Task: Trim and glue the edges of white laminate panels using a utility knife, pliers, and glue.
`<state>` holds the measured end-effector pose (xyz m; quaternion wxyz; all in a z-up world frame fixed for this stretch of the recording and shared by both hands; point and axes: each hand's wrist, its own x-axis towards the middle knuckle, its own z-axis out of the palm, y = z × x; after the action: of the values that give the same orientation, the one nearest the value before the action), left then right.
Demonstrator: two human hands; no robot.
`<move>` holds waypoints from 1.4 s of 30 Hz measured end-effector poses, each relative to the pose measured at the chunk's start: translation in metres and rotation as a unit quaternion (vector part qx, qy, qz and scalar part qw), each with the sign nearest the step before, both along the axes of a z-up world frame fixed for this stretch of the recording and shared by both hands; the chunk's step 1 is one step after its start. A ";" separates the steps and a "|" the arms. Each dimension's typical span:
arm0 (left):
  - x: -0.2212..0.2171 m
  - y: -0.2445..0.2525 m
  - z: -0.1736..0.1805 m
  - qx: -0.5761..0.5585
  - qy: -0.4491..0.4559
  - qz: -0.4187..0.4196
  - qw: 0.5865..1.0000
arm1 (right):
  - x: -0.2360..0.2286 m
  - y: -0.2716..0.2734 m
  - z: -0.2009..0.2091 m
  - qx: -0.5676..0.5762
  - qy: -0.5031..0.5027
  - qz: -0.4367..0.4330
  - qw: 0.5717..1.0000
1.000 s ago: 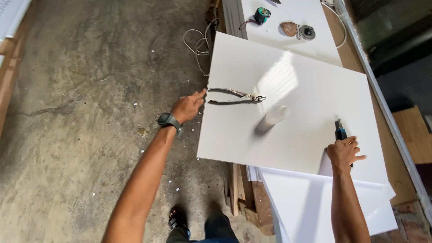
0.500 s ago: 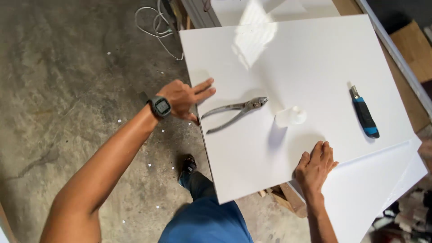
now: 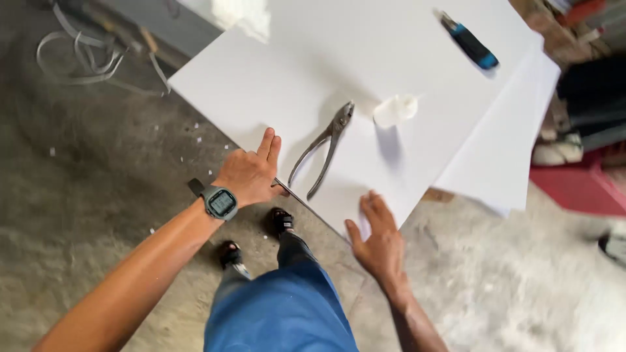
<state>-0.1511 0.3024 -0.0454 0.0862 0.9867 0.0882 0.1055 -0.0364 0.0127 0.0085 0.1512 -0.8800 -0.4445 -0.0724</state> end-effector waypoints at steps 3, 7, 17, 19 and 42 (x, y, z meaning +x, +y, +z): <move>0.009 0.010 -0.024 0.101 -0.017 -0.058 0.993 | -0.060 0.051 0.011 0.031 0.092 -0.101 0.990; 0.005 0.015 0.007 0.094 0.018 -0.137 0.986 | -0.044 0.145 0.012 -0.013 0.048 -0.193 0.980; 0.021 0.046 -0.008 0.180 -0.057 -0.255 0.948 | -0.010 0.132 -0.019 0.037 0.275 -0.272 0.922; 0.032 0.058 -0.017 0.204 -0.105 -0.303 0.925 | -0.028 0.102 -0.023 0.146 0.302 -0.254 0.907; 0.124 0.093 0.053 0.131 0.052 -0.665 0.733 | -0.122 0.342 -0.175 0.827 -0.028 -0.412 0.380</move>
<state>-0.0275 0.3957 0.0071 -0.0006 0.7989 -0.6012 -0.0194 -0.1580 0.3552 -0.1670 0.7433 -0.3909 0.2495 -0.4821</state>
